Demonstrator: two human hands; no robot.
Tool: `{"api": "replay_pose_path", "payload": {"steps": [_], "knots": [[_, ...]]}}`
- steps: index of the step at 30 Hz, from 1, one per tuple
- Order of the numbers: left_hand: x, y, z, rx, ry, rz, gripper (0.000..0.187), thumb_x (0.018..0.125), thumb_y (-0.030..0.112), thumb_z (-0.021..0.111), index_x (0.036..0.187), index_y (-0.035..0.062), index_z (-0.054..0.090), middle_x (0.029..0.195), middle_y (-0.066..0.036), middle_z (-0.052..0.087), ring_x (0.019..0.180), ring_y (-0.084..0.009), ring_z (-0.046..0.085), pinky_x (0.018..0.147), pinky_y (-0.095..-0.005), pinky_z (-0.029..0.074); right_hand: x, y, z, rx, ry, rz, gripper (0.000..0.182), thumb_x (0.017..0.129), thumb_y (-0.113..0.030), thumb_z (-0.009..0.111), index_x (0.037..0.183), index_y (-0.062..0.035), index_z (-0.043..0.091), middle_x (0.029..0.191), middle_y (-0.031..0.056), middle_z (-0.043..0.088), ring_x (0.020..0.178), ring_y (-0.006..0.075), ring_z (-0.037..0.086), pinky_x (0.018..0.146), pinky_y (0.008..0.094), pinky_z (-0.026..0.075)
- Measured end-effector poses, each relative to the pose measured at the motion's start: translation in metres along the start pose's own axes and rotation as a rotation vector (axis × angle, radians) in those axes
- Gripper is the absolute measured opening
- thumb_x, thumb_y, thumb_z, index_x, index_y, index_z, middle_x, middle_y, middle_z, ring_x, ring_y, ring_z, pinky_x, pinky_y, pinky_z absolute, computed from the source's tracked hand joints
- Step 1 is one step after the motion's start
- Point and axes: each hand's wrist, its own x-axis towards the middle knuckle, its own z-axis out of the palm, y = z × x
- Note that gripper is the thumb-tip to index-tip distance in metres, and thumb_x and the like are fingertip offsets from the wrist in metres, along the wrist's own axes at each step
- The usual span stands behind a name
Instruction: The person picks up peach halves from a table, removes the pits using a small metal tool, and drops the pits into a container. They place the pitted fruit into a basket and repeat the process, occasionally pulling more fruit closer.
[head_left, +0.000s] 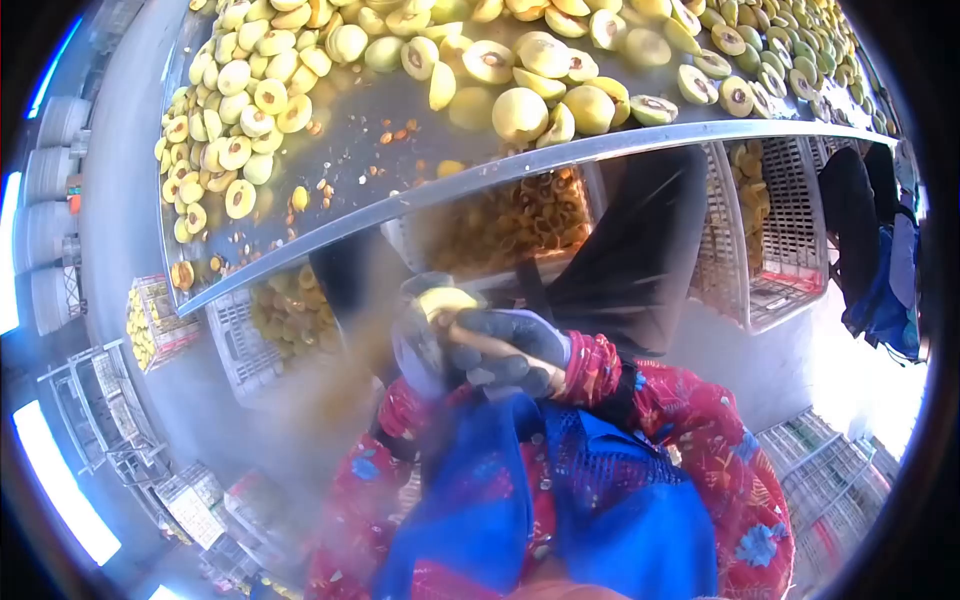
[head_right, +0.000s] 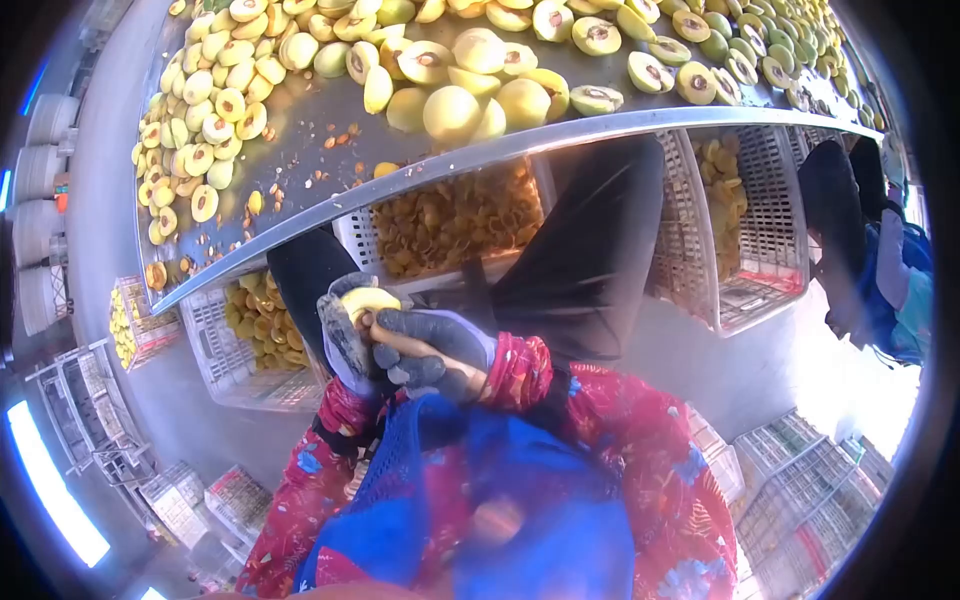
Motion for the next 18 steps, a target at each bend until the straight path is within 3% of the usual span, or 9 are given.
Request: {"api": "replay_pose_path", "payload": {"steps": [2, 5, 6, 8, 10, 11, 13, 15, 18], "knots": [[-0.001, 0.016, 0.005, 0.04, 0.082, -0.05, 0.058, 0.099, 0.056, 0.032, 0.118, 0.0025, 0.048, 0.094, -0.016, 0.063, 0.086, -0.0242, 0.063, 0.078, -0.0341, 0.054, 0.006, 0.006, 0.004, 0.09, -0.061, -0.004, 0.031, 0.101, -0.03, 0.045, 0.127, -0.015, 0.043, 0.091, 0.0094, 0.059, 0.05, 0.0116, 0.052, 0.045, 0.0289, 0.045], [0.02, -0.025, -0.002, -0.112, 0.188, -0.099, 0.058, 0.099, 0.055, 0.033, 0.109, 0.0007, 0.052, 0.092, -0.013, 0.062, 0.085, -0.0207, 0.063, 0.075, -0.0308, 0.053, -0.001, -0.013, 0.008, 0.042, -0.184, -0.02, 0.027, 0.103, -0.03, 0.038, 0.121, -0.0147, 0.052, 0.09, 0.0059, 0.059, 0.051, 0.0102, 0.049, 0.045, 0.0291, 0.043], [0.02, -0.045, -0.028, -0.191, 0.302, -0.119, 0.053, 0.099, 0.05, 0.037, 0.113, 0.0006, 0.051, 0.094, -0.012, 0.061, 0.084, -0.0202, 0.062, 0.074, -0.0301, 0.052, -0.002, -0.016, 0.004, -0.01, -0.237, 0.0, 0.027, 0.103, -0.031, 0.037, 0.123, -0.018, 0.05, 0.084, 0.0052, 0.057, 0.051, 0.0094, 0.048, 0.046, 0.0273, 0.04], [0.02, -0.087, -0.081, -0.348, 0.538, -0.129, 0.046, 0.099, 0.04, 0.046, 0.12, 0.0002, 0.05, 0.098, -0.009, 0.059, 0.083, -0.0191, 0.061, 0.071, -0.0286, 0.052, -0.011, -0.009, 0.026, -0.079, -0.139, -0.158, 0.027, 0.103, -0.032, 0.037, 0.123, -0.0181, 0.049, 0.079, 0.0048, 0.057, 0.051, 0.0089, 0.049, 0.045, 0.0267, 0.039], [0.02, -0.02, -0.064, -0.073, 0.641, 0.135, 0.044, 0.097, 0.031, 0.053, 0.128, 0.0012, 0.046, 0.108, -0.013, 0.057, 0.089, -0.0212, 0.061, 0.071, -0.0312, 0.054, -0.027, -0.012, 0.037, -0.193, 0.01, -0.379, 0.028, 0.103, -0.03, 0.038, 0.125, -0.0153, 0.048, 0.076, 0.0062, 0.058, 0.053, 0.0077, 0.051, 0.046, 0.0252, 0.039], [0.012, -0.001, -0.067, 0.072, 0.696, 0.246, 0.046, 0.096, 0.026, 0.056, 0.132, 0.0016, 0.044, 0.113, -0.014, 0.056, 0.092, -0.0222, 0.061, 0.07, -0.0325, 0.054, -0.035, -0.021, 0.042, -0.177, 0.066, -0.484, 0.029, 0.101, -0.026, 0.044, 0.125, -0.0106, 0.048, 0.082, 0.0077, 0.061, 0.054, 0.0064, 0.052, 0.045, 0.0248, 0.04], [0.009, 0.032, -0.136, 0.695, 0.855, 0.095, 0.051, 0.095, 0.027, 0.055, 0.137, 0.0017, 0.041, 0.119, -0.02, 0.054, 0.105, -0.0323, 0.058, 0.085, -0.0398, 0.051, -0.057, -0.033, 0.043, -0.149, 0.116, -0.521, 0.034, 0.099, -0.026, 0.048, 0.128, -0.007, 0.048, 0.082, 0.0079, 0.061, 0.052, 0.0065, 0.052, 0.044, 0.0244, 0.04], [-0.001, 0.06, -0.152, 1.669, 0.873, 0.111, 0.051, 0.094, 0.028, 0.056, 0.135, -0.0006, 0.042, 0.124, -0.021, 0.054, 0.106, -0.0389, 0.058, 0.092, -0.0428, 0.046, -0.074, -0.043, 0.043, -0.198, 0.206, -0.529, 0.038, 0.099, -0.027, 0.048, 0.129, -0.0041, 0.048, 0.077, 0.0081, 0.06, 0.047, 0.0078, 0.049, 0.042, 0.0242, 0.039], [0.012, 0.087, -0.151, 1.656, 0.637, 0.079, 0.055, 0.09, 0.038, 0.058, 0.131, 0.003, 0.05, 0.124, -0.024, 0.057, 0.113, -0.0399, 0.055, 0.095, -0.0455, 0.043, -0.09, -0.056, 0.036, -0.294, 0.236, -0.468, 0.041, 0.1, -0.03, 0.044, 0.128, -0.0001, 0.049, 0.065, 0.0073, 0.055, 0.037, 0.0107, 0.043, 0.039, 0.0237, 0.036]]}}
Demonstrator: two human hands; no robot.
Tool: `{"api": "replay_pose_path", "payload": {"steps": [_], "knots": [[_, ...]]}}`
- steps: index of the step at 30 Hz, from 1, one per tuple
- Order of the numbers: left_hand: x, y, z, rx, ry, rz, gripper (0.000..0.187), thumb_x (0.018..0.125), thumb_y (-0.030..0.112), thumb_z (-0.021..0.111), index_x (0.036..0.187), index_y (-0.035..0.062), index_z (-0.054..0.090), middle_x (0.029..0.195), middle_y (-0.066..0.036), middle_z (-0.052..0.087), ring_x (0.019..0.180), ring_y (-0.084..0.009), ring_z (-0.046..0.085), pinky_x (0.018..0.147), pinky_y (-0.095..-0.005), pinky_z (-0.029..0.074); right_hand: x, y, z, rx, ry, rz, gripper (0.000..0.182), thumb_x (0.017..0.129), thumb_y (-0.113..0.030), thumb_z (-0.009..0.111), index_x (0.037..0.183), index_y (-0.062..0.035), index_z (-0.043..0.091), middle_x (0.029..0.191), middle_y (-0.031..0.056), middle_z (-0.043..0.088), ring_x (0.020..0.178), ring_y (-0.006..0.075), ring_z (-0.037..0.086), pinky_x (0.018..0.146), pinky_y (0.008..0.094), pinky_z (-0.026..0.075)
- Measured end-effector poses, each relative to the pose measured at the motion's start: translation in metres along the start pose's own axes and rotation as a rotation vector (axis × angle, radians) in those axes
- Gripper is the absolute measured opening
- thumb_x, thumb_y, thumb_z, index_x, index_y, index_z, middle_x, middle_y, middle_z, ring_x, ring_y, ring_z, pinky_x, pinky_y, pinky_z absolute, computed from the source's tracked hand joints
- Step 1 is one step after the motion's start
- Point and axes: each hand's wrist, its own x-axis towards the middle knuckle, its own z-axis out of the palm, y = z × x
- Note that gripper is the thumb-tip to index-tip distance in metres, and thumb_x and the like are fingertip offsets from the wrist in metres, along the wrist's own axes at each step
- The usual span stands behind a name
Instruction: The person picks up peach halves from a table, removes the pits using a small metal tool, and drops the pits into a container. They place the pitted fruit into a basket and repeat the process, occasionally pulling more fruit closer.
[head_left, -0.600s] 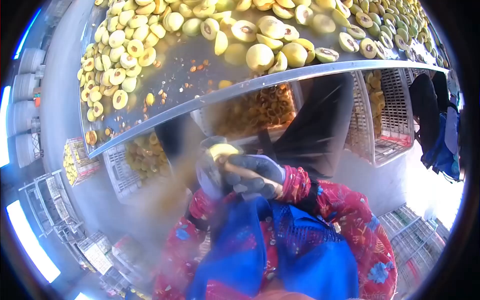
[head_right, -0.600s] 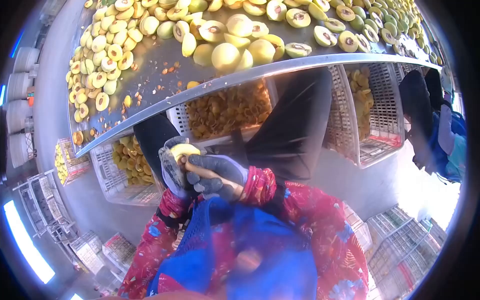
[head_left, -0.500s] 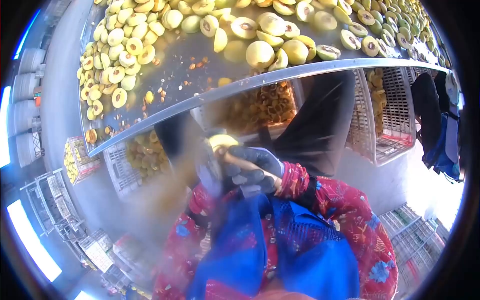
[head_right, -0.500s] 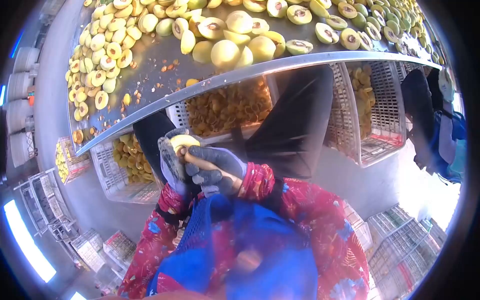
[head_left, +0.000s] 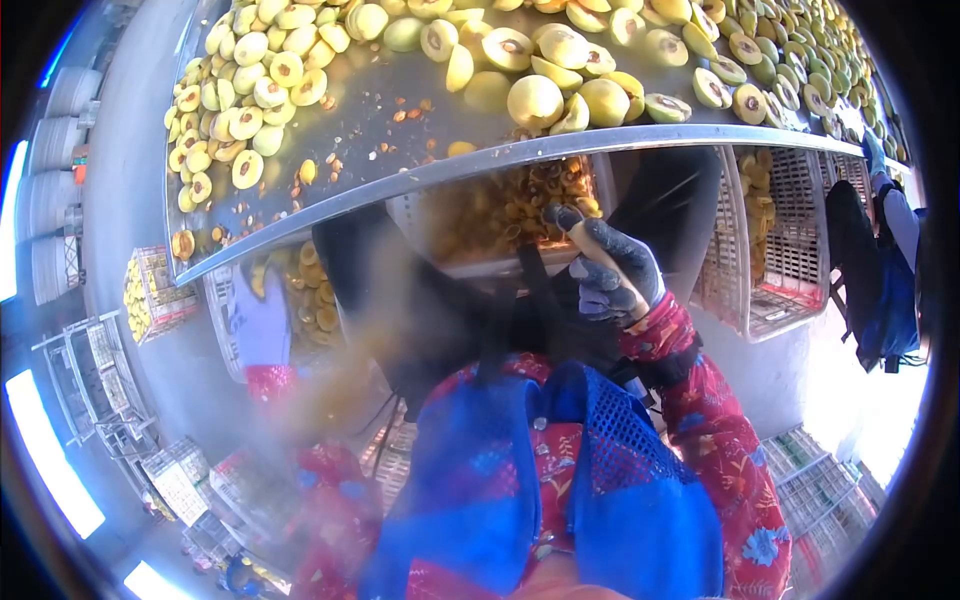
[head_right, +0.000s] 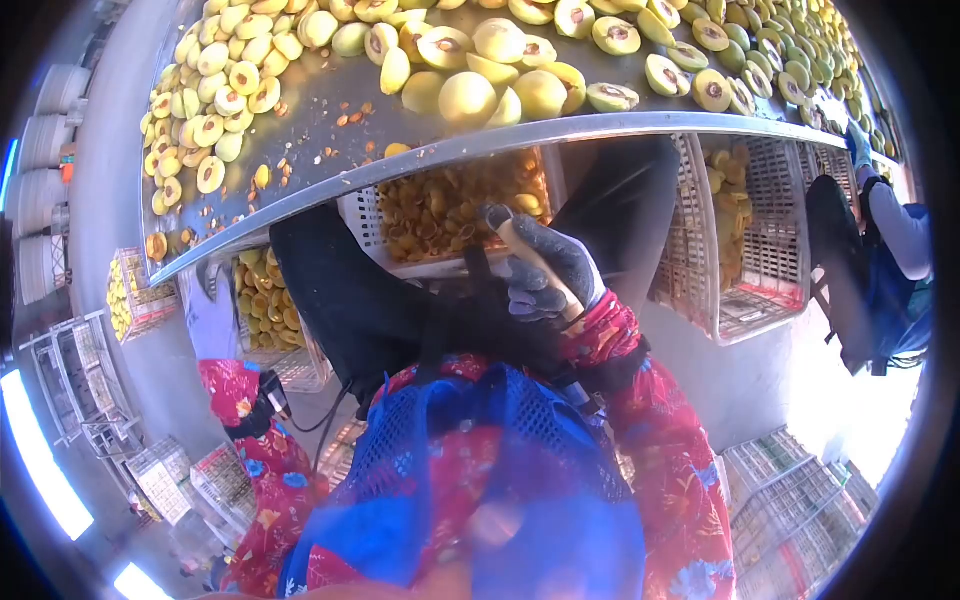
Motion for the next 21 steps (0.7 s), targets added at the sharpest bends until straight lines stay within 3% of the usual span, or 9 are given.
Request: {"api": "replay_pose_path", "payload": {"steps": [3, 9, 11, 14, 17, 21], "knots": [[0.019, 0.068, -0.009, -0.256, -0.147, 0.07, 0.053, 0.09, 0.039, 0.057, 0.128, 0.0031, 0.052, 0.121, -0.022, 0.059, 0.111, -0.0386, 0.056, 0.094, -0.0445, 0.044, -0.003, -0.002, 0.003, -0.179, 0.107, -0.02, 0.044, 0.101, -0.032, 0.04, 0.127, 0.0022, 0.05, 0.056, 0.0047, 0.048, 0.033, 0.012, 0.038, 0.037, 0.0241, 0.034], [0.074, 0.159, -0.009, -0.174, -0.115, 0.407, 0.046, 0.091, 0.035, 0.056, 0.125, 0.0043, 0.054, 0.117, -0.023, 0.061, 0.111, -0.037, 0.057, 0.094, -0.0427, 0.044, -0.018, 0.0, 0.004, -0.226, 0.218, -0.081, 0.043, 0.101, -0.036, 0.039, 0.111, 0.0035, 0.053, 0.051, 0.0013, 0.045, 0.032, 0.0101, 0.035, 0.037, 0.0228, 0.032], [0.104, 0.19, -0.002, -0.178, -0.267, 0.444, 0.054, 0.09, 0.039, 0.057, 0.132, 0.0056, 0.049, 0.128, -0.023, 0.054, 0.118, -0.0365, 0.053, 0.099, -0.0429, 0.042, -0.024, -0.004, -0.001, -0.249, 0.258, -0.087, 0.042, 0.102, -0.035, 0.036, 0.113, 0.001, 0.056, 0.053, 0.0011, 0.046, 0.033, 0.0107, 0.036, 0.037, 0.0223, 0.032], [0.142, 0.237, 0.04, -0.156, -0.388, 0.643, 0.064, 0.089, 0.044, 0.057, 0.142, 0.0131, 0.038, 0.142, -0.026, 0.038, 0.128, -0.0404, 0.043, 0.105, -0.0429, 0.038, -0.018, 0.001, 0.017, -0.63, 0.606, -0.19, 0.038, 0.101, -0.034, 0.043, 0.111, -0.0002, 0.056, 0.053, -0.0003, 0.045, 0.036, 0.0097, 0.037, 0.038, 0.0226, 0.032], [0.147, 0.268, 0.077, -0.182, -0.58, 0.684, 0.07, 0.087, 0.045, 0.057, 0.147, 0.0217, 0.029, 0.146, -0.035, 0.026, 0.135, -0.0444, 0.032, 0.107, -0.045, 0.036, -0.015, -0.011, 0.02, -0.446, 0.458, -0.106, 0.033, 0.098, -0.034, 0.05, 0.104, -0.0025, 0.058, 0.053, -0.0004, 0.045, 0.038, 0.009, 0.038, 0.038, 0.0223, 0.032], [0.158, 0.267, 0.073, -0.104, -0.694, 0.838, 0.063, 0.083, 0.041, 0.062, 0.138, 0.0171, 0.041, 0.144, -0.037, 0.023, 0.136, -0.0467, 0.029, 0.107, -0.0464, 0.036, -0.005, -0.01, 0.027, -0.525, 0.537, -0.131, 0.045, 0.1, -0.035, 0.041, 0.11, 0.0071, 0.054, 0.051, 0.001, 0.044, 0.033, 0.0097, 0.038, 0.038, 0.0206, 0.034]]}}
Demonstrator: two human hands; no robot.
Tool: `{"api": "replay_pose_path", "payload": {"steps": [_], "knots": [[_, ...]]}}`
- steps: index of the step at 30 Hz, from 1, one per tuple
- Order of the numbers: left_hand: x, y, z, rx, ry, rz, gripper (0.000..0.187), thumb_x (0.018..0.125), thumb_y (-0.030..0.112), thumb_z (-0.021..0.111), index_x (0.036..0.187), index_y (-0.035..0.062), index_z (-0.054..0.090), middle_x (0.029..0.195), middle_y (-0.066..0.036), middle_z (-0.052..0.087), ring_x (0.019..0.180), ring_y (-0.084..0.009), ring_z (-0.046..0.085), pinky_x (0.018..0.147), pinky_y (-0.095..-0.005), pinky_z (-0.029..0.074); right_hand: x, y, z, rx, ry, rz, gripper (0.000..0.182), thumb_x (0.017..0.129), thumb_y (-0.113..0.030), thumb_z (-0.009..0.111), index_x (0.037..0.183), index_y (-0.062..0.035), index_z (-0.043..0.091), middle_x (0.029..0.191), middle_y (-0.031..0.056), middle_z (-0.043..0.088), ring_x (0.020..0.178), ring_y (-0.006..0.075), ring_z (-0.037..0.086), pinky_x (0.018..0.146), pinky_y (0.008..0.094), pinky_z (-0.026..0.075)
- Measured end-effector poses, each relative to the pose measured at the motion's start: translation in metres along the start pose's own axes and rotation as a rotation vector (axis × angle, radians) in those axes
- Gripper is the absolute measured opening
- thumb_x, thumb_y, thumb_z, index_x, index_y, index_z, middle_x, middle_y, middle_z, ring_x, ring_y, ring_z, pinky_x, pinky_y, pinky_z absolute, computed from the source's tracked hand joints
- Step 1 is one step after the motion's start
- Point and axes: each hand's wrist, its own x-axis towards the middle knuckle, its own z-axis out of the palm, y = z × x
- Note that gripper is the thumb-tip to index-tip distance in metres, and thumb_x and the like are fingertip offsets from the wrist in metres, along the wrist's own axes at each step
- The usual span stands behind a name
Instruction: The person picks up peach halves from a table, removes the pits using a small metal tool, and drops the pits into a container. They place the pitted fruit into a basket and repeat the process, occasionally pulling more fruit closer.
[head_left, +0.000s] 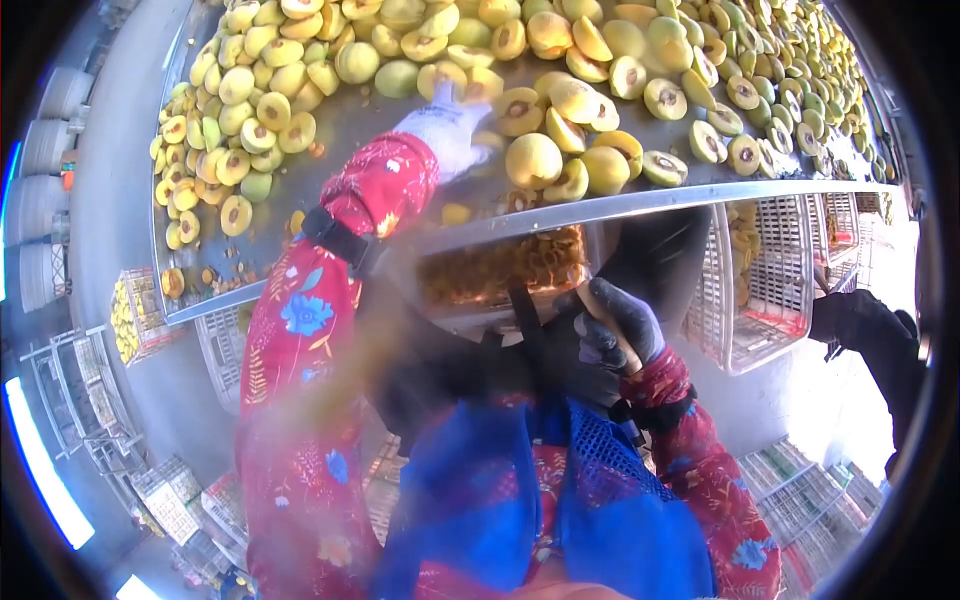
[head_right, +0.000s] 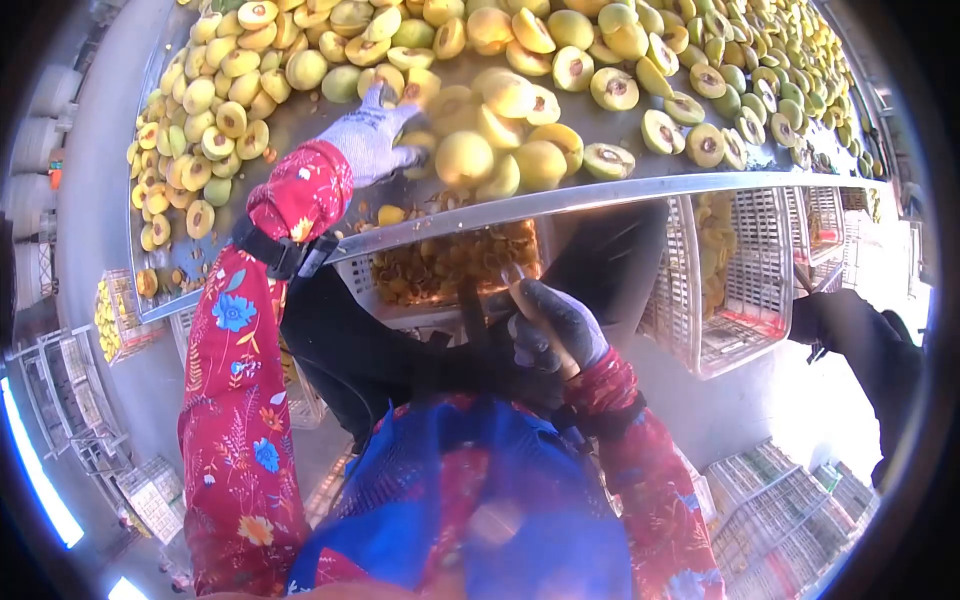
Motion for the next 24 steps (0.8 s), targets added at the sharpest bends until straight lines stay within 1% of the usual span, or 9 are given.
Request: {"api": "replay_pose_path", "payload": {"steps": [4, 7, 10, 11, 14, 15, 20, 22, 24], "knots": [[-0.027, -0.009, -0.002, -0.107, -0.142, 0.111, 0.062, 0.071, 0.032, 0.073, 0.126, 0.0126, 0.052, 0.131, -0.029, 0.044, 0.123, -0.0404, 0.044, 0.101, -0.0462, 0.04, -0.007, 0.003, 0.006, -0.048, -0.066, -0.06, 0.042, 0.099, -0.034, 0.045, 0.106, 0.006, 0.058, 0.054, 0.0015, 0.049, 0.04, 0.0093, 0.044, 0.043, 0.0219, 0.037], [-0.048, -0.034, 0.01, -0.253, 0.08, 0.121, 0.05, 0.07, 0.027, 0.075, 0.113, 0.0047, 0.062, 0.099, -0.017, 0.066, 0.092, -0.0315, 0.064, 0.087, -0.0379, 0.049, -0.016, 0.011, 0.013, -0.357, 0.003, -0.287, 0.038, 0.098, -0.033, 0.052, 0.1, 0.0036, 0.063, 0.062, 0.0018, 0.056, 0.053, 0.0086, 0.051, 0.049, 0.0224, 0.039], [-0.091, -0.017, 0.001, -0.494, 0.291, -0.079, 0.038, 0.076, 0.021, 0.073, 0.106, -0.0001, 0.064, 0.093, -0.012, 0.068, 0.084, -0.0255, 0.066, 0.082, -0.0361, 0.05, -0.023, 0.008, 0.027, -0.371, -0.051, -0.268, 0.03, 0.099, -0.027, 0.049, 0.103, 0.0004, 0.06, 0.073, -0.0013, 0.056, 0.062, 0.0062, 0.053, 0.054, 0.0225, 0.041], [-0.096, -0.029, 0.017, -0.737, 0.261, -0.036, 0.033, 0.082, 0.015, 0.07, 0.11, 0.0, 0.062, 0.095, -0.007, 0.068, 0.081, -0.0154, 0.066, 0.07, -0.0287, 0.053, -0.027, 0.006, 0.036, -0.49, -0.036, -0.339, 0.024, 0.097, -0.021, 0.051, 0.106, 0.0004, 0.058, 0.072, 0.0021, 0.056, 0.062, 0.0124, 0.054, 0.056, 0.0272, 0.044], [-0.146, 0.03, 0.013, -1.696, 0.281, -0.193, 0.033, 0.085, 0.013, 0.069, 0.115, 0.0024, 0.06, 0.095, -0.002, 0.066, 0.079, -0.0095, 0.064, 0.057, -0.0197, 0.052, -0.023, 0.013, 0.047, -0.994, -0.109, -0.876, 0.021, 0.094, -0.015, 0.054, 0.109, 0.0011, 0.055, 0.073, 0.0104, 0.058, 0.064, 0.0267, 0.058, 0.059, 0.0347, 0.047], [-0.155, 0.047, 0.016, -1.729, 0.338, -0.224, 0.035, 0.085, 0.014, 0.069, 0.117, 0.0042, 0.058, 0.096, -0.002, 0.066, 0.078, -0.0084, 0.064, 0.053, -0.0166, 0.05, -0.033, 0.01, 0.059, -1.125, -0.099, -0.963, 0.021, 0.092, -0.012, 0.056, 0.109, 0.0013, 0.054, 0.074, 0.015, 0.06, 0.066, 0.0343, 0.06, 0.061, 0.0389, 0.048], [-0.187, 0.079, 0.047, -1.882, 0.36, -0.424, 0.03, 0.092, 0.024, 0.062, 0.119, 0.0099, 0.059, 0.102, -0.002, 0.062, 0.081, -0.0114, 0.062, 0.058, -0.0193, 0.051, -0.043, 0.024, 0.09, -1.255, 0.103, -1.037, 0.019, 0.091, -0.016, 0.057, 0.099, -0.0003, 0.05, 0.076, 0.0183, 0.065, 0.07, 0.038, 0.064, 0.059, 0.0465, 0.048], [-0.185, 0.074, 0.079, -1.69, 0.42, -0.111, 0.036, 0.097, 0.04, 0.051, 0.118, 0.011, 0.059, 0.103, -0.004, 0.061, 0.085, -0.0126, 0.06, 0.061, -0.0207, 0.051, -0.041, 0.03, 0.088, -1.369, 0.116, -1.048, 0.02, 0.092, -0.018, 0.057, 0.099, -0.0002, 0.049, 0.077, 0.0175, 0.065, 0.069, 0.0369, 0.064, 0.059, 0.0466, 0.048], [-0.187, 0.083, 0.088, -1.684, 0.353, -0.112, 0.042, 0.099, 0.046, 0.045, 0.118, 0.0106, 0.059, 0.103, -0.004, 0.061, 0.084, -0.0123, 0.06, 0.059, -0.0196, 0.049, -0.043, 0.037, 0.086, -1.394, 0.14, -1.083, 0.024, 0.091, -0.022, 0.058, 0.097, -0.0004, 0.049, 0.07, 0.0183, 0.063, 0.063, 0.0375, 0.063, 0.055, 0.0469, 0.048]]}}
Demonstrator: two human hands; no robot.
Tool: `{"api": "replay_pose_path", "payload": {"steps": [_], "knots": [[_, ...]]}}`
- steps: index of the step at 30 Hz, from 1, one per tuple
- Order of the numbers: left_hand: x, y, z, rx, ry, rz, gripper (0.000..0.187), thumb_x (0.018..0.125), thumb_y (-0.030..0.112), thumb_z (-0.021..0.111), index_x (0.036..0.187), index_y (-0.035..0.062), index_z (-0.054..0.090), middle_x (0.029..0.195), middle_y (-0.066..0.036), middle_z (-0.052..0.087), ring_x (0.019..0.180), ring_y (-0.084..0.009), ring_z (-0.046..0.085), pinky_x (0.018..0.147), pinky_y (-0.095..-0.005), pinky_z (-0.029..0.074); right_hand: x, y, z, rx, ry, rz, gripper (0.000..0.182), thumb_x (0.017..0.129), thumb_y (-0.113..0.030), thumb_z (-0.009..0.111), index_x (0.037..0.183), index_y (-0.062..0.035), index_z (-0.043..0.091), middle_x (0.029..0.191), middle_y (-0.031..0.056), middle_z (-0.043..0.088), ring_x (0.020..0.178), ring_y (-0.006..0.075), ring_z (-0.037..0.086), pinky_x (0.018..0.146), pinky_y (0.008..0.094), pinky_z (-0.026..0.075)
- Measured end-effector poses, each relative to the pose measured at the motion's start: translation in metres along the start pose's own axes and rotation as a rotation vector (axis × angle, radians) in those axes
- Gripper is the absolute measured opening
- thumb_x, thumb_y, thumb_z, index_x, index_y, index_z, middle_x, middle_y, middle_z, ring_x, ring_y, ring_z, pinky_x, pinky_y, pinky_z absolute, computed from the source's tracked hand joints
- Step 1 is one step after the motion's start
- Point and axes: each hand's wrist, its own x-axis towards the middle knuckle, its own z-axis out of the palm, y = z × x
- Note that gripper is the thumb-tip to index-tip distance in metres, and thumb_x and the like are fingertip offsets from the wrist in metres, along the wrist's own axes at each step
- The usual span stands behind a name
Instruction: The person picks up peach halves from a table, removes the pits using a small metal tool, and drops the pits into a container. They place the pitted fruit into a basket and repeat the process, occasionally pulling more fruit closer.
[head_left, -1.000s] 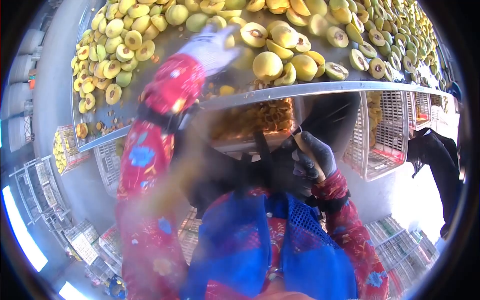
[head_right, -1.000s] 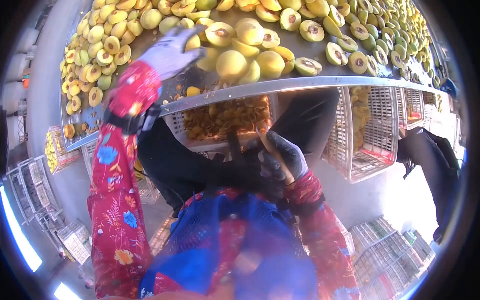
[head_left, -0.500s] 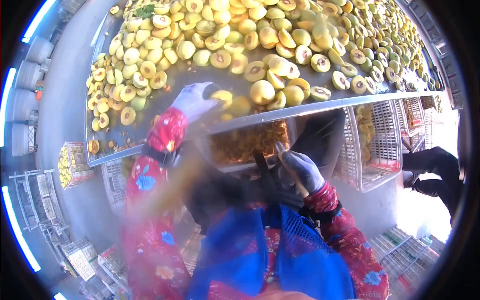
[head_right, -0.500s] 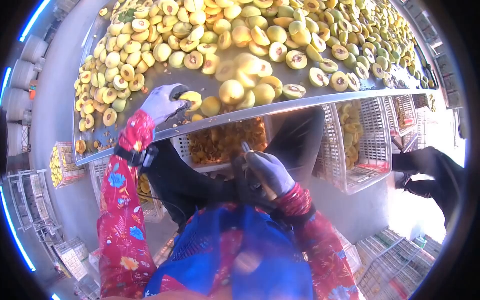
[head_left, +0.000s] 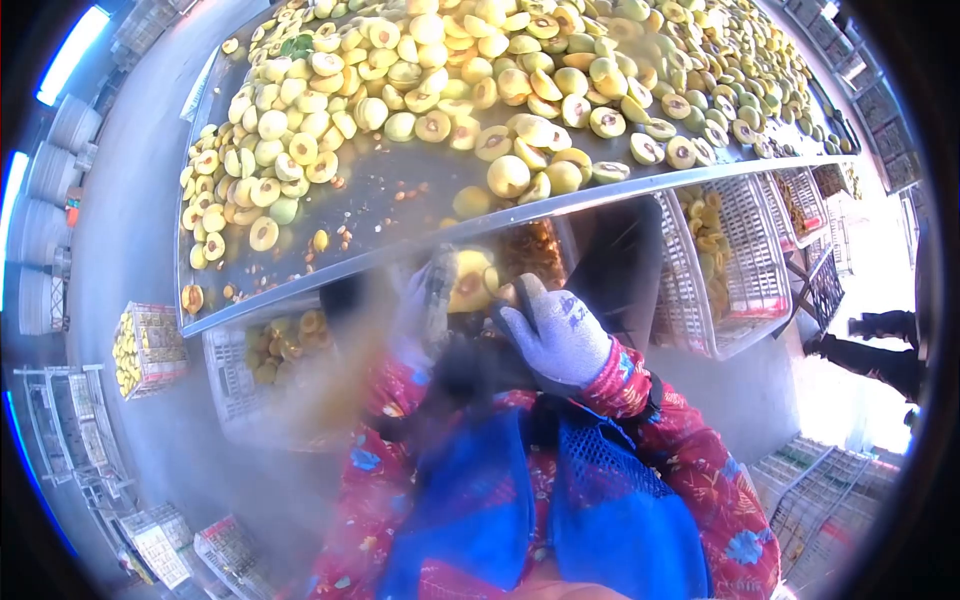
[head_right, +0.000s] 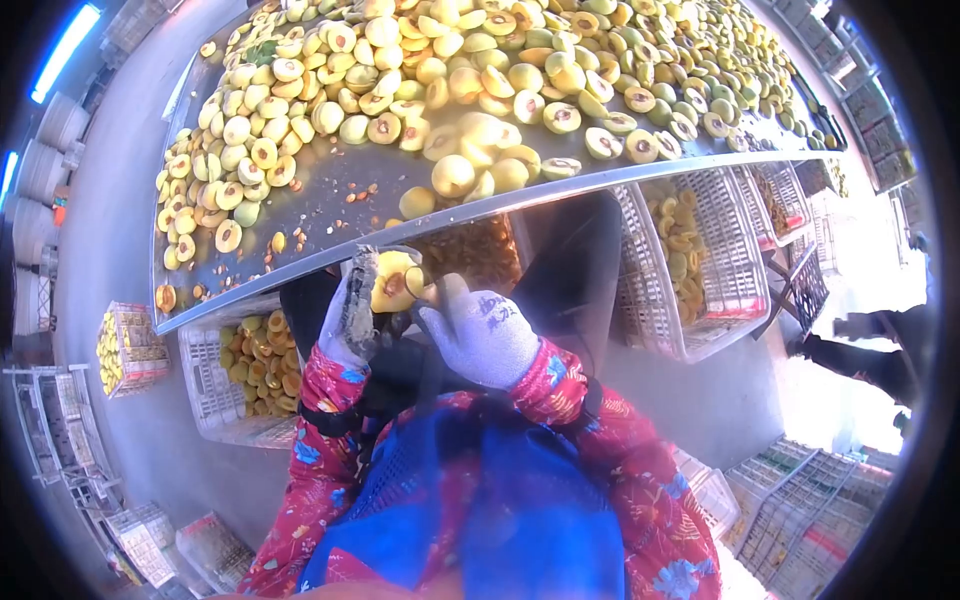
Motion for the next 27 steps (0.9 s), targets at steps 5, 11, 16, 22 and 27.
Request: {"api": "replay_pose_path", "payload": {"steps": [5, 11, 16, 22, 27], "knots": [[-0.011, 0.01, 0.016, -0.079, -0.078, -0.042, 0.043, 0.101, 0.037, 0.046, 0.116, -0.0001, 0.06, 0.103, -0.007, 0.064, 0.087, -0.0122, 0.06, 0.076, -0.0244, 0.049, -0.019, 0.001, 0.007, -0.171, 0.062, -0.002, 0.025, 0.09, -0.024, 0.059, 0.094, -0.0012, 0.048, 0.06, 0.0192, 0.059, 0.053, 0.038, 0.06, 0.048, 0.0476, 0.046], [-0.012, -0.013, 0.022, 0.141, -0.033, 0.269, 0.042, 0.102, 0.037, 0.043, 0.113, -0.0002, 0.06, 0.094, -0.004, 0.063, 0.079, -0.0087, 0.058, 0.069, -0.0232, 0.048, -0.028, -0.003, 0.015, -0.166, 0.075, -0.02, 0.023, 0.091, -0.021, 0.058, 0.093, -0.0012, 0.048, 0.06, 0.0201, 0.058, 0.054, 0.0382, 0.06, 0.047, 0.0476, 0.046], [-0.018, -0.022, 0.027, 0.068, 0.079, 0.115, 0.036, 0.101, 0.03, 0.047, 0.105, -0.0019, 0.062, 0.084, -0.004, 0.063, 0.073, -0.0102, 0.058, 0.066, -0.0264, 0.048, -0.032, 0.01, 0.026, 0.374, -0.116, 0.15, 0.027, 0.095, -0.028, 0.054, 0.089, -0.002, 0.049, 0.059, 0.0149, 0.056, 0.046, 0.0258, 0.056, 0.044, 0.0401, 0.045], [-0.02, -0.026, 0.033, 0.525, 0.12, 0.629, 0.032, 0.1, 0.028, 0.047, 0.105, -0.0003, 0.061, 0.084, -0.007, 0.064, 0.075, -0.0147, 0.061, 0.07, -0.0277, 0.05, -0.036, -0.002, 0.009, 1.664, -0.511, 0.794, 0.032, 0.1, -0.036, 0.044, 0.096, -0.0064, 0.056, 0.056, 0.0015, 0.048, 0.041, 0.0102, 0.04, 0.043, 0.0263, 0.035], [-0.013, -0.033, 0.018, 0.269, 0.234, 0.299, 0.038, 0.1, 0.031, 0.043, 0.108, -0.0028, 0.059, 0.091, -0.013, 0.064, 0.081, -0.0212, 0.064, 0.075, -0.033, 0.051, -0.035, 0.021, 0.033, 2.357, -0.621, 0.647, 0.044, 0.103, -0.04, 0.031, 0.105, -0.0057, 0.058, 0.058, 0.0056, 0.051, 0.036, 0.0141, 0.041, 0.041, 0.0263, 0.035]]}}
